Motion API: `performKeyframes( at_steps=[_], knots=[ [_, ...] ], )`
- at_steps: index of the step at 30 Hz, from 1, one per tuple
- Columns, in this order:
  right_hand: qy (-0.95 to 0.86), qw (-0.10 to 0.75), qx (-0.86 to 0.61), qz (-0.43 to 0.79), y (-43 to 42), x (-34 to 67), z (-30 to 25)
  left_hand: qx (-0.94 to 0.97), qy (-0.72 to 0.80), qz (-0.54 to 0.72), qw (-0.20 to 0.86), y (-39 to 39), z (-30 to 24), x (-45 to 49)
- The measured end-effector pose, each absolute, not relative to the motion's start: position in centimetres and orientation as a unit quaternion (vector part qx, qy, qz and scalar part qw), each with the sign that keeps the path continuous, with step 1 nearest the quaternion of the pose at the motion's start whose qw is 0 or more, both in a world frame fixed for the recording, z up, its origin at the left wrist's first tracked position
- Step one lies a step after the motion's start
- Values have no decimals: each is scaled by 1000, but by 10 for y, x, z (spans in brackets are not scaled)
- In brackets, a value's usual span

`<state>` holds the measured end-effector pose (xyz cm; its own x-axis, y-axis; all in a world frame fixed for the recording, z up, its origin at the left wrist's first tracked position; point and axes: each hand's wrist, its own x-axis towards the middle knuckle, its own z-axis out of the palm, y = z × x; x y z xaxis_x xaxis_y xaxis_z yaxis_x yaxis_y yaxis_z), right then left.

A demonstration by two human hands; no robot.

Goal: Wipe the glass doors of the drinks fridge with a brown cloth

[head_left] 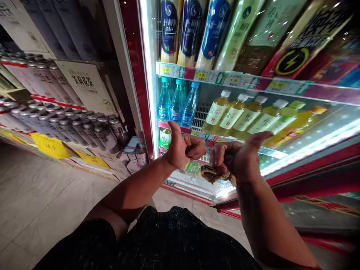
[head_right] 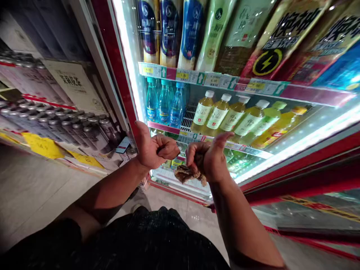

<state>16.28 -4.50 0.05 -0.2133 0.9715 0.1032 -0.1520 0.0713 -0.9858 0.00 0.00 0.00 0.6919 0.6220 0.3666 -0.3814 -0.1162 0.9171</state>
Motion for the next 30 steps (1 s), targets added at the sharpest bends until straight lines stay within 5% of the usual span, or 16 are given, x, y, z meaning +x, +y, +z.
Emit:
performKeyframes(
  at_steps=[18,30],
  knots=[
    [-509,484,-424,572,-54,168,-16,598,128,390,689,-8,-16,5],
    [-444,444,-515,583,-22,149,-111,531,345,420,650,14,-104,-15]
  ],
)
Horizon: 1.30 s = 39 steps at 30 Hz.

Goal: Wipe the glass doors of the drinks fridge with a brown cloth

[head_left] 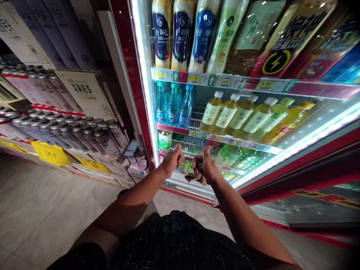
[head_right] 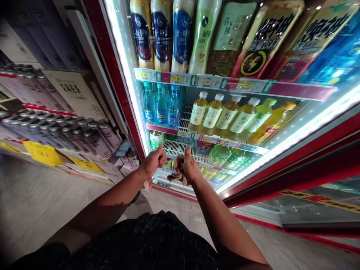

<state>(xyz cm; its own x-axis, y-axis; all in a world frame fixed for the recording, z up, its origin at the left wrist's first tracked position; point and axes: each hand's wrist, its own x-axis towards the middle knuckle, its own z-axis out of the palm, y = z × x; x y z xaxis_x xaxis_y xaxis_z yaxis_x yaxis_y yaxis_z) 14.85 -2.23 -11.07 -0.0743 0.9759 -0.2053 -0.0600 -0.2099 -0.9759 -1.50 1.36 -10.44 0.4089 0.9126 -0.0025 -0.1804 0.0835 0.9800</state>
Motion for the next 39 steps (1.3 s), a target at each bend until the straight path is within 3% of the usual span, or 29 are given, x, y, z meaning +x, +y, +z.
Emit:
performKeyframes(
  at_steps=[4,12,19,22,27,33,39],
  knots=[
    [-411,460,-507,602,-12,142,-110,485,317,410,704,33,-107,-25],
    [-409,514,-516,550,43,140,-56,494,256,402,728,103,-55,-18],
    [-419,510,-532,531,48,122,-51,557,283,410,664,103,-61,-29],
    [-426,557,-508,501,43,109,-53,588,281,434,622,85,-71,-47],
    [-397,663,-424,472,49,85,-47,600,262,362,663,77,-80,-68],
    [-423,702,-326,470,60,63,-36,537,285,493,623,102,-62,-76],
    [-509,639,-323,478,74,48,-32,560,267,582,526,126,-27,-92]
  ],
)
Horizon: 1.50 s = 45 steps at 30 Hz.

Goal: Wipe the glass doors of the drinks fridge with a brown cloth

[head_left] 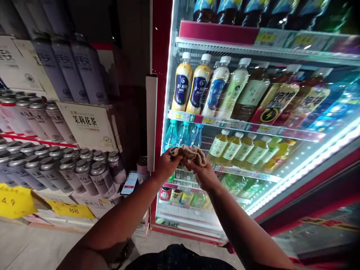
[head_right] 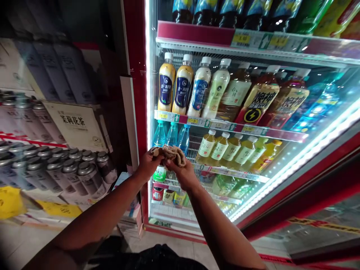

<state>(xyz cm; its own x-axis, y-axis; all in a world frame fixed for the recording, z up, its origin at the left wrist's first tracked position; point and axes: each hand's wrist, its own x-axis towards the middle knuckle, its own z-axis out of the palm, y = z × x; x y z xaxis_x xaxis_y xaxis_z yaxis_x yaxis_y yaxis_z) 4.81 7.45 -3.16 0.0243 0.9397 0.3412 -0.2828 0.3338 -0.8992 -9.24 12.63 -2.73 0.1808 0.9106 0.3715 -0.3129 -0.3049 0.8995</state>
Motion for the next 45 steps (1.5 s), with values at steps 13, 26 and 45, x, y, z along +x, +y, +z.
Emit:
performKeyframes(
  at_steps=[13,26,45],
  knots=[
    [-533,749,-344,189,89,37,58,675,240,655,239,149,32,-114],
    [-534,633,-284,-484,145,57,250,749,213,572,-257,160,212,-130],
    [-712,336,-293,-542,192,62,355,719,214,578,-323,226,321,-128]
  ],
)
